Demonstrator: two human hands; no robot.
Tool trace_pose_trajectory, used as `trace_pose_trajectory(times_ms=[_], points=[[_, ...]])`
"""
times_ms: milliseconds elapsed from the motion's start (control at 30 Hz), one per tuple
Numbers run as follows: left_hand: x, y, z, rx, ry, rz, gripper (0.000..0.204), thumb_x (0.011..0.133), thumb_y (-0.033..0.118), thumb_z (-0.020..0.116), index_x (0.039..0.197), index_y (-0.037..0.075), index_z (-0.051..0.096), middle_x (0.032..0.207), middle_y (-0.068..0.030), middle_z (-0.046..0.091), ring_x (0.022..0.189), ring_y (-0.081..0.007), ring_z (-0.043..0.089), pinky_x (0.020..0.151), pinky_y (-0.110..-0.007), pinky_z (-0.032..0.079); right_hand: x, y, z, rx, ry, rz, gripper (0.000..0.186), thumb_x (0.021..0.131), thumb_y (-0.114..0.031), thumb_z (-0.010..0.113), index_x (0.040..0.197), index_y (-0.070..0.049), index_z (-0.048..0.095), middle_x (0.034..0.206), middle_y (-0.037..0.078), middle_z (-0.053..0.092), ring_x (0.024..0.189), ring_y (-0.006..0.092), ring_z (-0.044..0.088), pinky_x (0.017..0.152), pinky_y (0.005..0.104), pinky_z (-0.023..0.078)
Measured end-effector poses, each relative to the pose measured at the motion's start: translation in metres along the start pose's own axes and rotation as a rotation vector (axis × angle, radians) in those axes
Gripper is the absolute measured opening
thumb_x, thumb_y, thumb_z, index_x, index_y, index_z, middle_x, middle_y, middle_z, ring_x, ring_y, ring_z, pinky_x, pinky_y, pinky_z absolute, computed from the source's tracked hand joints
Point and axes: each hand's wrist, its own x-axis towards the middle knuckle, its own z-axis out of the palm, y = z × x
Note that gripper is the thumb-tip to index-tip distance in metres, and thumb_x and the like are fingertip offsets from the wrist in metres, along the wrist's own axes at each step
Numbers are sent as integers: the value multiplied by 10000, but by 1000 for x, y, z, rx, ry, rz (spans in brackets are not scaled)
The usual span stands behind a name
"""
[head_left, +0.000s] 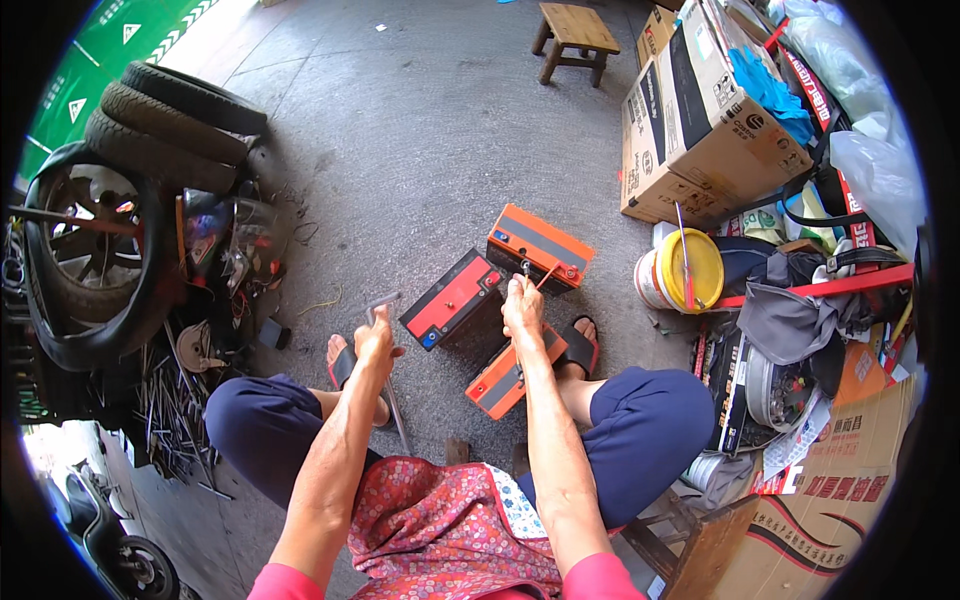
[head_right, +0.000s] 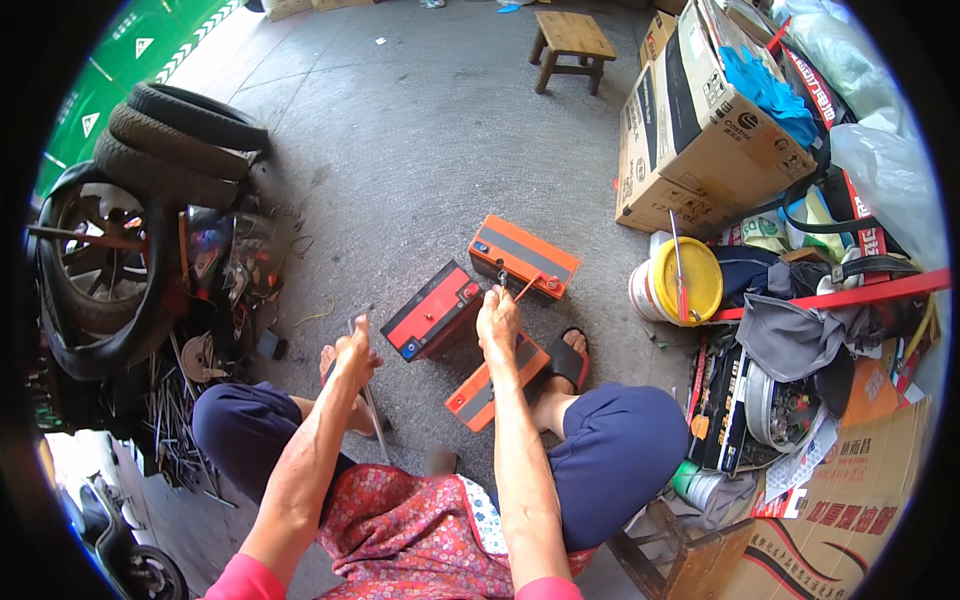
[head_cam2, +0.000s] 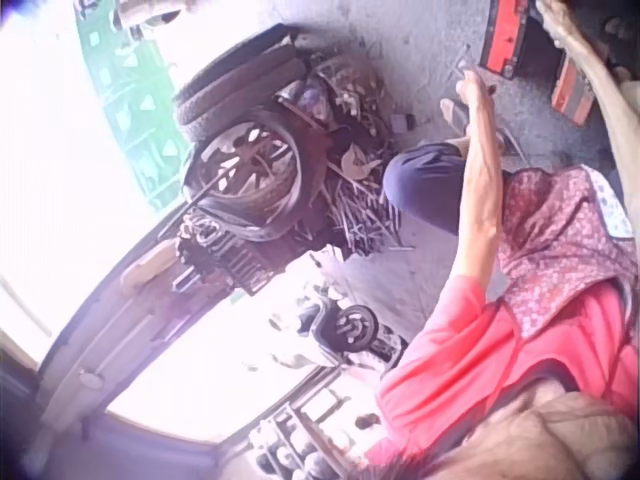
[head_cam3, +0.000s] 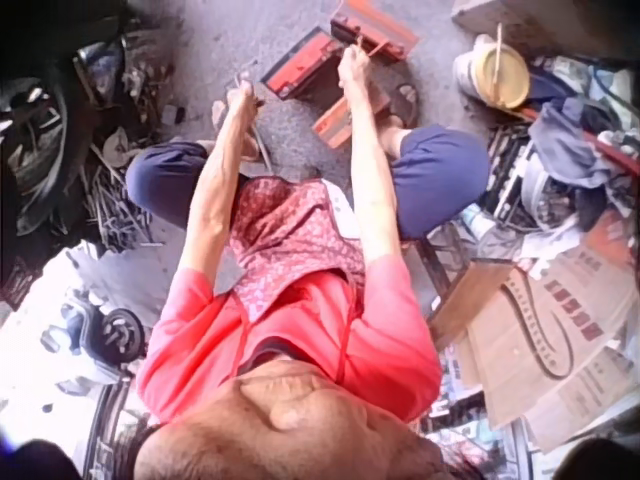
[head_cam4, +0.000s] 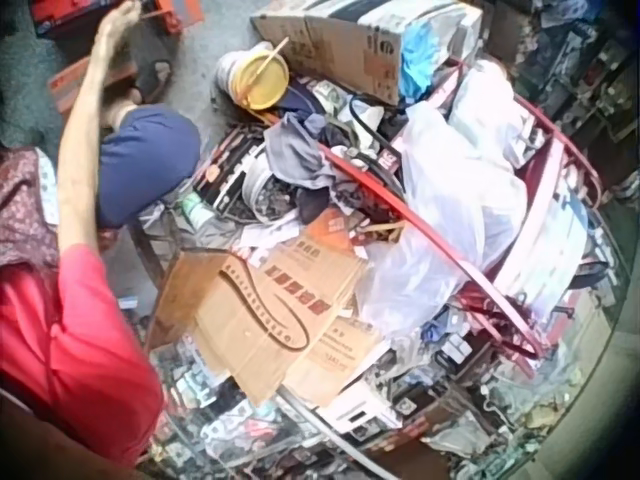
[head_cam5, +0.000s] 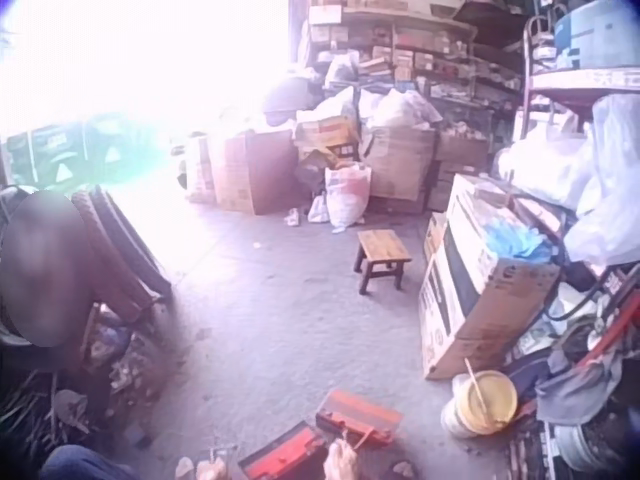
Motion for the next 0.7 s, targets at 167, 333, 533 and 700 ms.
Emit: trace_pose_trajectory(times_ms=[167, 333, 533, 700], points=[[8, -14, 14, -234, -215, -540, 977, 791, 793, 574, 1248, -59, 432, 1166, -262, 531, 668, -380, 677, 451, -401, 501, 7, -17, -8, 234, -182, 239, 397, 1023, -359, 485, 1294, -89, 591, 598, -17, 436, 429, 73, 393, 350, 244, 338], [-1, -9, 36, -400, -418, -563, 879, 760, 727, 671, 1213, -11, 520, 1159, -185, 589, 882, -442, 669, 572, -474, 574, 5, -21, 6, 275, -261, 320, 420, 1038, -284, 486, 1434, -144, 478, 591, -33, 375, 407, 45, 313, 358, 225, 256], [9, -10, 28, -631, -829, -743, 612, 702, 584, 783, 1116, 153, 653, 1118, -110, 672, 972, -431, 626, 403, -269, 402, 8, -21, 12, 225, -205, 300, 378, 1016, -291, 502, 1370, -174, 563, 579, -38, 404, 390, 58, 336, 342, 245, 260], [15, -15, 33, -691, -722, -852, 499, 685, 551, 783, 1011, 185, 693, 959, -104, 703, 916, -405, 628, 384, -224, 251, 11, -25, 16, 204, -230, 309, 375, 1041, -300, 488, 1396, -185, 528, 570, -42, 378, 389, 45, 309, 347, 230, 239]])
